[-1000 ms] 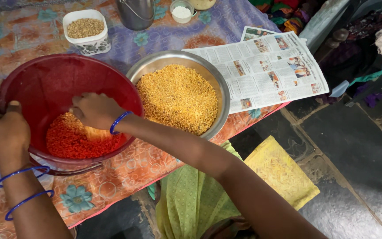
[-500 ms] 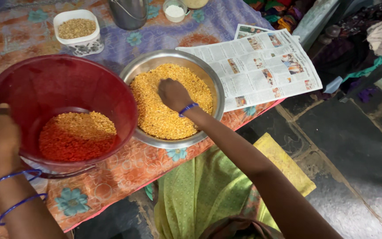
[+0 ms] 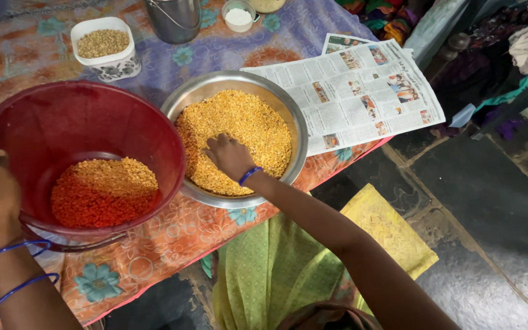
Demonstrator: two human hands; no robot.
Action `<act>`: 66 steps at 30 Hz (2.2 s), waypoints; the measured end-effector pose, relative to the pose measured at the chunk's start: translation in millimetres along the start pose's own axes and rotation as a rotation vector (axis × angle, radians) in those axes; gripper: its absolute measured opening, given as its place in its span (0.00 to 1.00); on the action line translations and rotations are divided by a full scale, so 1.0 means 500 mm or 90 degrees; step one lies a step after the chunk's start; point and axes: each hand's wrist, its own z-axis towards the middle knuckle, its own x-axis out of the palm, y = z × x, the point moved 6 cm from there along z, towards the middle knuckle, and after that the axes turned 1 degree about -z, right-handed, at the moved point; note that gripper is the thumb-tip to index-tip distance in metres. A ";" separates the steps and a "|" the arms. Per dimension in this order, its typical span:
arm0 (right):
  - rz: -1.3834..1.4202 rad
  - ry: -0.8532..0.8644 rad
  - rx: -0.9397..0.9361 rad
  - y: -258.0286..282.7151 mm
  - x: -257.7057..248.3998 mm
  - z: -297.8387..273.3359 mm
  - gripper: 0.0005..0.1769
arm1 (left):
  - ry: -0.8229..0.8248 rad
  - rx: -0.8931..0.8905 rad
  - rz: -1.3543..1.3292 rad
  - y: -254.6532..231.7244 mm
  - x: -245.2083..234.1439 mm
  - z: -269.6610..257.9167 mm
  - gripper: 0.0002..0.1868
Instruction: The person pours grains from a yellow tray into a white bucket, then transfers yellow grains from a metal bowl into a red bucket by hand. The person also moves a newspaper on the table.
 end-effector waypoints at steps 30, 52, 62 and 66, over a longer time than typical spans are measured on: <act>0.376 -0.229 -0.120 0.227 -0.146 0.227 0.11 | 0.015 0.212 -0.037 -0.084 -0.011 -0.013 0.26; 0.125 -0.051 -0.059 -0.096 0.001 0.108 0.08 | 0.020 0.193 -0.062 -0.091 -0.006 -0.004 0.24; 0.071 -0.042 0.042 -0.110 -0.040 0.075 0.21 | 0.025 0.222 -0.078 -0.079 -0.004 -0.005 0.24; 0.247 -0.106 0.082 -0.147 -0.056 0.133 0.20 | 0.009 0.224 -0.047 -0.079 -0.006 -0.007 0.25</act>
